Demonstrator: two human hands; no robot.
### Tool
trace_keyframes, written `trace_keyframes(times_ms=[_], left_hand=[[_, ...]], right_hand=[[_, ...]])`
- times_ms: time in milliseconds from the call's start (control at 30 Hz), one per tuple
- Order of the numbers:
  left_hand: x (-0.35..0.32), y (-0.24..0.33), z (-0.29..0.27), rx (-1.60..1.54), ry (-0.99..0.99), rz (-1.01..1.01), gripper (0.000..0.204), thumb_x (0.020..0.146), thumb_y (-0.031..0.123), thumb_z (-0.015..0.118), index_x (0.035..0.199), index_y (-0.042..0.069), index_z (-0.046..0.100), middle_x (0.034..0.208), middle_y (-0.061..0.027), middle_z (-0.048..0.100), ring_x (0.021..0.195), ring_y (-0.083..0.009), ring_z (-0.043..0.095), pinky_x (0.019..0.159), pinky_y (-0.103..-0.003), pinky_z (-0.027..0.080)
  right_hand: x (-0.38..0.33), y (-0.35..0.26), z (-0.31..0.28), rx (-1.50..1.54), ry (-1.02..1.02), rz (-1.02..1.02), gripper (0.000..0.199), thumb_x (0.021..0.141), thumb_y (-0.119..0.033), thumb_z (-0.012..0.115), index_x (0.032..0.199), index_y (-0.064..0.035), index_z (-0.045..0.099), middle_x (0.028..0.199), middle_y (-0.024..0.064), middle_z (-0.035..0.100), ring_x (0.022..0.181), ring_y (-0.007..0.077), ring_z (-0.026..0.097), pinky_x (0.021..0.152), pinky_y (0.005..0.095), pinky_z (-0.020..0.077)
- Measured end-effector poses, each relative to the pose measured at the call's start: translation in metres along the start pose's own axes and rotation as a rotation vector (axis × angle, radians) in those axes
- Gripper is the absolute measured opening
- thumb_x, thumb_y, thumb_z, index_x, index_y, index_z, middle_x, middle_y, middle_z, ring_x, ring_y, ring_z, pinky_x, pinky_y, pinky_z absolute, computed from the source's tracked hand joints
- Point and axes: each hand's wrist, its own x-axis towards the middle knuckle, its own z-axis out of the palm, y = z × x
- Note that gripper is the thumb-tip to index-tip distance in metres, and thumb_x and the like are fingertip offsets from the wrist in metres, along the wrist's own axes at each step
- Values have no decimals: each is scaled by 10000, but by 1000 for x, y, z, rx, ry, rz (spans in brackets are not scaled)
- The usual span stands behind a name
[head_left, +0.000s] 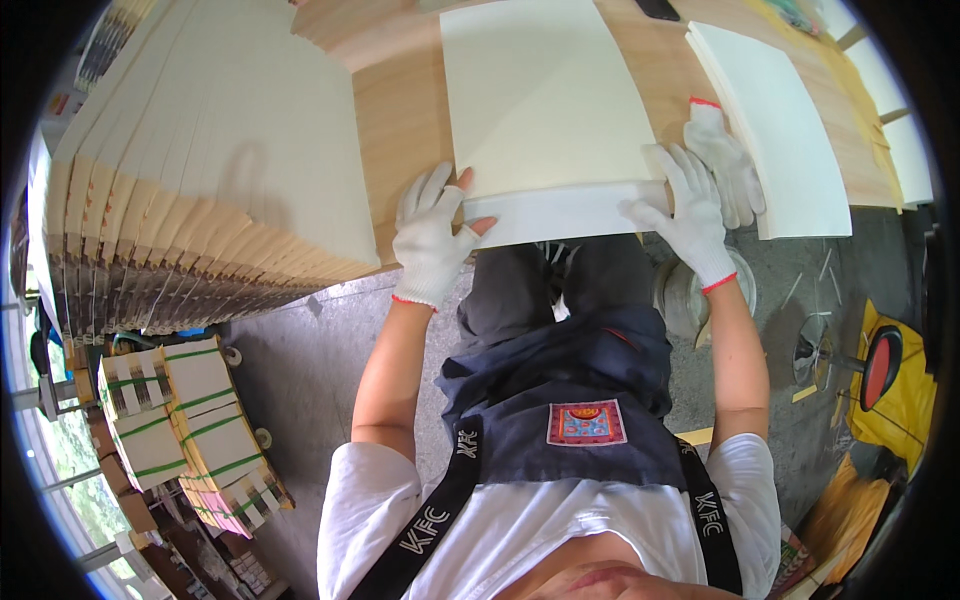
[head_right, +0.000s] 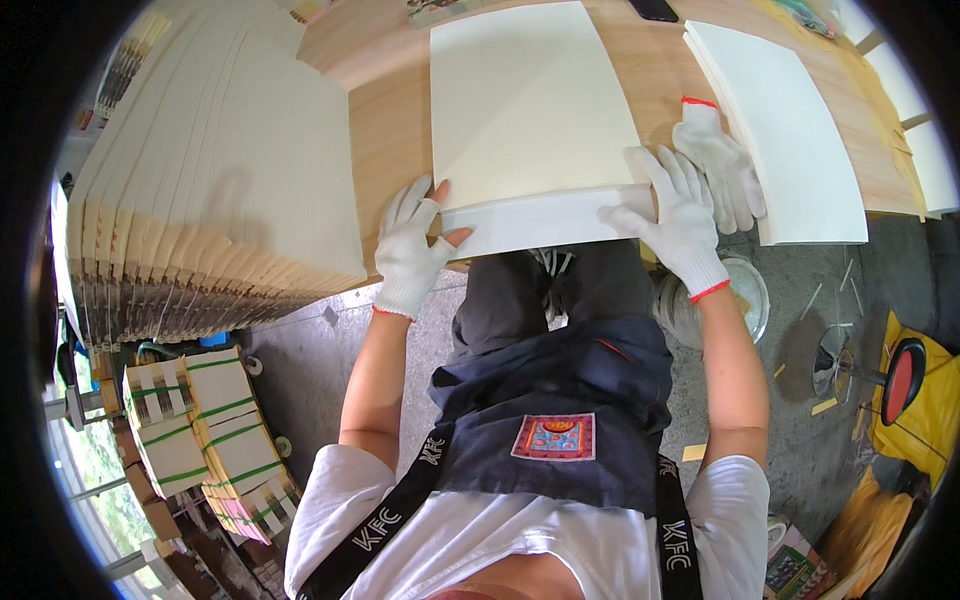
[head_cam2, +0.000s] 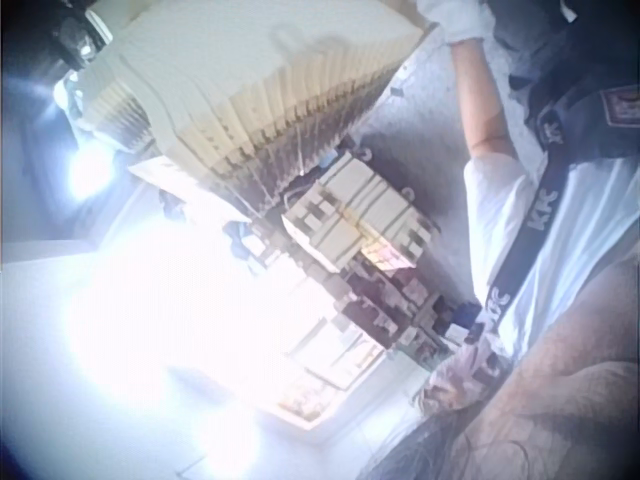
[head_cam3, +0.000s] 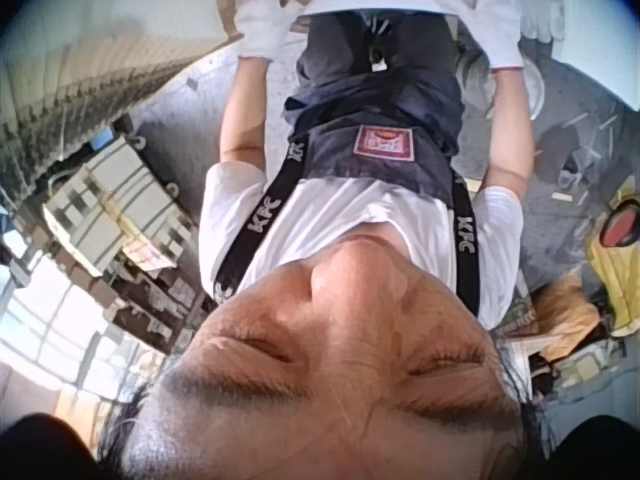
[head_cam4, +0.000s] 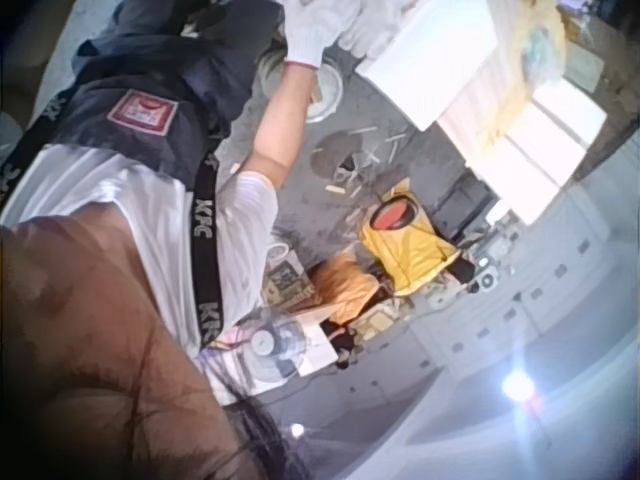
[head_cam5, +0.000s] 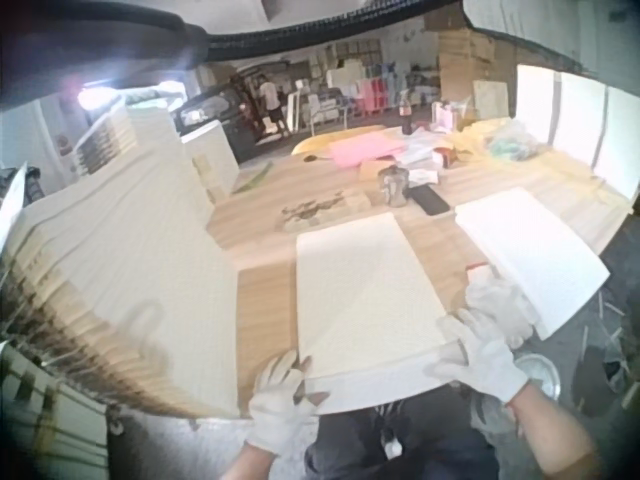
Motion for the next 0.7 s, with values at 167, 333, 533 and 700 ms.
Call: trace_keyframes(times_ms=[167,333,533,700], left_hand=[[-3,0,-1,-62,57,-95,589,736,316,831,1217,32,643,1418,-156,538,1313,-354,479,1079,-425,408],[-2,-4,-1,-35,-7,-26,514,742,303,828,1130,9,662,1407,-160,550,1320,-355,472,1085,-420,403],[0,-5,-1,0,-43,-23,526,764,339,808,1154,18,662,1428,-160,530,1329,-357,457,1100,-423,382],[-2,-11,-2,23,-39,-3,526,772,351,799,1157,21,661,1428,-161,530,1328,-362,455,1102,-433,375]], right_hand=[[-2,2,5,-14,35,34,953,775,-665,688,1452,-44,434,1516,205,390,1430,377,312,1169,483,264],[-3,10,10,-126,-25,60,989,783,-729,628,1468,-45,426,1555,191,346,1446,375,283,1184,474,241],[-2,11,11,-136,-28,57,1005,780,-750,610,1476,-51,420,1563,180,340,1451,372,278,1189,466,237],[3,3,7,-108,-47,52,1015,776,-732,627,1469,-22,412,1552,200,349,1447,374,283,1192,458,229]])
